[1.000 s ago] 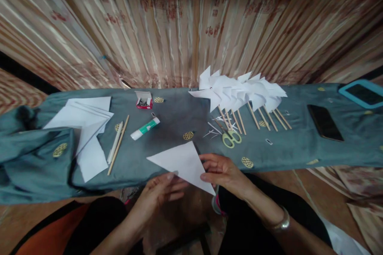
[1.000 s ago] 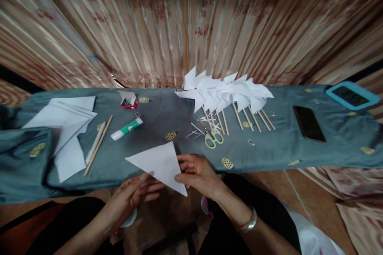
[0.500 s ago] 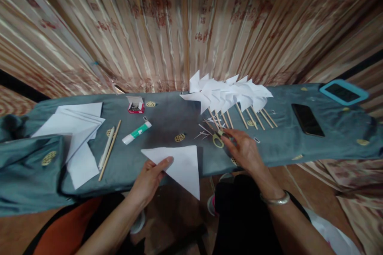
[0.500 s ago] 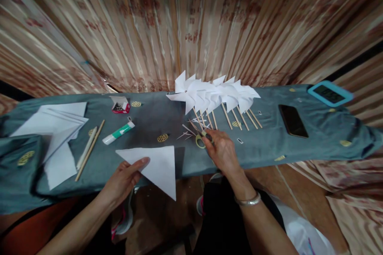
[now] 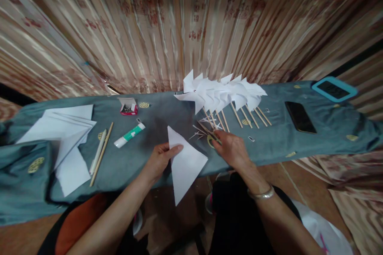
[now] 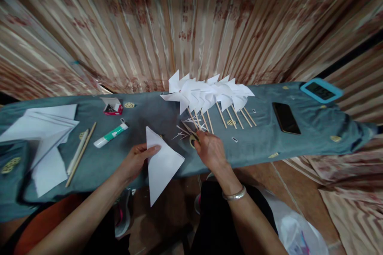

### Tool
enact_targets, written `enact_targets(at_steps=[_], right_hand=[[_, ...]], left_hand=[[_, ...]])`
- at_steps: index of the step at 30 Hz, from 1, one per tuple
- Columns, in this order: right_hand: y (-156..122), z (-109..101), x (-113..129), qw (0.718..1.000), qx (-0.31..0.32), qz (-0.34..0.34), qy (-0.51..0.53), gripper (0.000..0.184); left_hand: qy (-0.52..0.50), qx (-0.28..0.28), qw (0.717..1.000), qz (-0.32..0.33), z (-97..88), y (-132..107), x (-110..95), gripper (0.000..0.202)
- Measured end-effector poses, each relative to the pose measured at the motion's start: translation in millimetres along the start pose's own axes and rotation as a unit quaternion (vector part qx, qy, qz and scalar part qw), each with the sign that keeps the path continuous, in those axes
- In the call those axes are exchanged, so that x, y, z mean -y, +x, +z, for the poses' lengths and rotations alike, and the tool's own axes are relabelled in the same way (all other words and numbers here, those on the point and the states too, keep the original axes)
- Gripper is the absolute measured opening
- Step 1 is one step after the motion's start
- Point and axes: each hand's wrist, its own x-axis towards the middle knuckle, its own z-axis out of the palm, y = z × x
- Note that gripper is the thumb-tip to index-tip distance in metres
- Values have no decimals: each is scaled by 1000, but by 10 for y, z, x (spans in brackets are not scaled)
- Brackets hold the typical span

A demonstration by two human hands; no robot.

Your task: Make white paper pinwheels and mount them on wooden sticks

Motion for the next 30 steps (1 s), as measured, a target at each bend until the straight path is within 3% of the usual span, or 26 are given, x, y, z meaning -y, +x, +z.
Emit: enact_targets(at_steps=[3, 5, 7, 9, 12, 19, 25, 30], right_hand=[[-50, 0, -86, 978, 2, 27, 209, 19], [-86, -3, -139, 919, 37, 40, 390, 21], [-114, -13, -170, 842, 79, 61, 530, 29], [-139, -21, -167, 782, 109, 91, 607, 35], [-192, -20, -112, 731, 140, 127, 656, 41], [-332, 6, -3, 698, 245, 97, 666, 47], [-303, 85, 13, 707, 189, 101, 674, 47], [-303, 134, 23, 715, 180, 121, 664, 43]], left_hand=[[-20, 0, 1000, -10, 8, 38, -28, 38], [-34, 1, 999, -15, 22, 50, -58, 37], [-41, 9, 999, -25, 36, 55, -88, 35], [-45, 19, 998, -40, 46, 57, -112, 34], [-52, 21, 997, -54, 51, 64, -138, 32], [-54, 8, 997, -56, 102, 112, -131, 24], [-27, 35, 997, -67, 167, 147, -23, 26], [-21, 49, 997, -58, 187, 151, 7, 27]])
